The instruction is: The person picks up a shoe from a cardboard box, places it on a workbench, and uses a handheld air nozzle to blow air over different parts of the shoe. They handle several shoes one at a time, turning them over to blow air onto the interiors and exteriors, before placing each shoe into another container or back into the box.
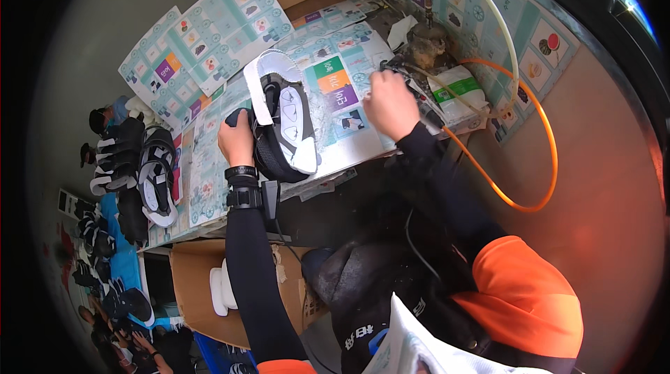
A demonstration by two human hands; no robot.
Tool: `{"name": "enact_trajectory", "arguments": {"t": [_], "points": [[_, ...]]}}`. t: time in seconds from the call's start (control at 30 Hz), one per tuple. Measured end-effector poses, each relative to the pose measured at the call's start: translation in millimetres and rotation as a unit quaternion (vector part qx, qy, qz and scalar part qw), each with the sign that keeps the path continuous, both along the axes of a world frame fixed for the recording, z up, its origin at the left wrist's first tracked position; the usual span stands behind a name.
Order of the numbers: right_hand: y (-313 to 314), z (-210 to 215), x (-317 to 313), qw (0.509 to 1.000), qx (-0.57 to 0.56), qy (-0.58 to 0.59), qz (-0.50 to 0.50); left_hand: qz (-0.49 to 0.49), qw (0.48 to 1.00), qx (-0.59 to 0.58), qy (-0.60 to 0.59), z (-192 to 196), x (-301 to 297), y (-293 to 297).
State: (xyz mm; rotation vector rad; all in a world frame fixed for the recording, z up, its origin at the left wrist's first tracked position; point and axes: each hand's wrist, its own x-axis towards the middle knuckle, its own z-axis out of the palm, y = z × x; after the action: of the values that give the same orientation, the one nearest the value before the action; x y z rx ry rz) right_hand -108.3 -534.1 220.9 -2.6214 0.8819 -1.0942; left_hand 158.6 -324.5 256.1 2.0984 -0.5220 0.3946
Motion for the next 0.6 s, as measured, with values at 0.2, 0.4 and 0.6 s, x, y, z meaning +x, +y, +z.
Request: {"name": "enact_trajectory", "arguments": {"t": [0.2, 0.4, 0.6], "points": [[-143, -39, 0, 0.95, 0.096, 0.283, -0.094, 0.014, 0.998, -0.053, 0.038, 0, -8, -46], [-113, -4, 23, 0.958, 0.062, 0.273, -0.057, 0.044, 0.996, -0.055, 0.059, 4, -19, -21], [-77, -17, 17, 0.969, -0.075, 0.231, -0.05, 0.058, 0.995, -0.054, 0.065, -9, 10, -15]]}}
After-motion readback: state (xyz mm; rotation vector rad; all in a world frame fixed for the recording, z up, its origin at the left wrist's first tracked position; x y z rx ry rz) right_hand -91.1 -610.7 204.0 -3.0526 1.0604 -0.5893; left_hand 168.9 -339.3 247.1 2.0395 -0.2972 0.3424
